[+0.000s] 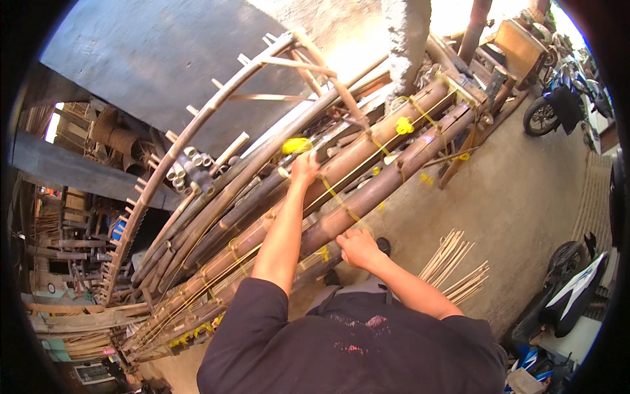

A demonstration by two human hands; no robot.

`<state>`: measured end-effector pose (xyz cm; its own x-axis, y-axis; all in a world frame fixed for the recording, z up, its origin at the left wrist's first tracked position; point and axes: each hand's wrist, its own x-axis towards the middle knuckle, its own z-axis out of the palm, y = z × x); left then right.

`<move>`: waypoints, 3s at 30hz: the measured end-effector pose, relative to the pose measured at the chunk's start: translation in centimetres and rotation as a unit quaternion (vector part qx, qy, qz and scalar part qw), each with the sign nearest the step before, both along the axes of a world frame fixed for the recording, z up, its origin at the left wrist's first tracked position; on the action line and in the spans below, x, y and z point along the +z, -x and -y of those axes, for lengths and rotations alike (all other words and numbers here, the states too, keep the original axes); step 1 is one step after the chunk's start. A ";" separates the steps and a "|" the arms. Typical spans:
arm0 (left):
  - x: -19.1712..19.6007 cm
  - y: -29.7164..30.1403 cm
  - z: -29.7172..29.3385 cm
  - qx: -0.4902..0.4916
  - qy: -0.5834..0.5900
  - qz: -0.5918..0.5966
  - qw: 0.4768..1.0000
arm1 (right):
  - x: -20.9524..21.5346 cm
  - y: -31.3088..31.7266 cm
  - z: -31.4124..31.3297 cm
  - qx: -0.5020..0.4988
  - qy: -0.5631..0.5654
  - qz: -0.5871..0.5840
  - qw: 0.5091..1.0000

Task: The person ties thin bamboo sticks to a horizontal bamboo rack using yellow string. They repeatedly wrap the string around the sticks and rack, then tie knots to secure them in place.

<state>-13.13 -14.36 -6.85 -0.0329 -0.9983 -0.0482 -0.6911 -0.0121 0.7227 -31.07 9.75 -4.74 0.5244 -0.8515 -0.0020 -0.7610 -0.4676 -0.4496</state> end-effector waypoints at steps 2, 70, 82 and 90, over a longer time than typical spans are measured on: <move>2.9 -0.7 -2.5 -0.054 0.067 0.040 0.995 | -0.5 -3.1 -2.7 0.017 -0.084 0.131 0.988; 4.8 -29.2 -25.6 -0.035 -0.003 0.017 0.999 | -0.5 -29.4 -9.6 0.078 -0.242 0.248 0.935; 1.6 -32.4 -14.2 -0.070 -0.033 0.026 0.997 | -0.7 -36.2 -14.6 0.060 -0.108 0.079 0.989; 3.9 -49.0 -31.0 -0.149 0.017 0.080 0.985 | 0.3 -47.4 -17.6 -0.399 -0.297 0.810 0.311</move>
<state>35.87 16.65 -2.93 -0.3198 -0.9465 -0.0428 -0.7649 0.2313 0.6012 16.30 27.37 -4.43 -0.1299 -0.8133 -0.5671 0.9219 0.1115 -0.3711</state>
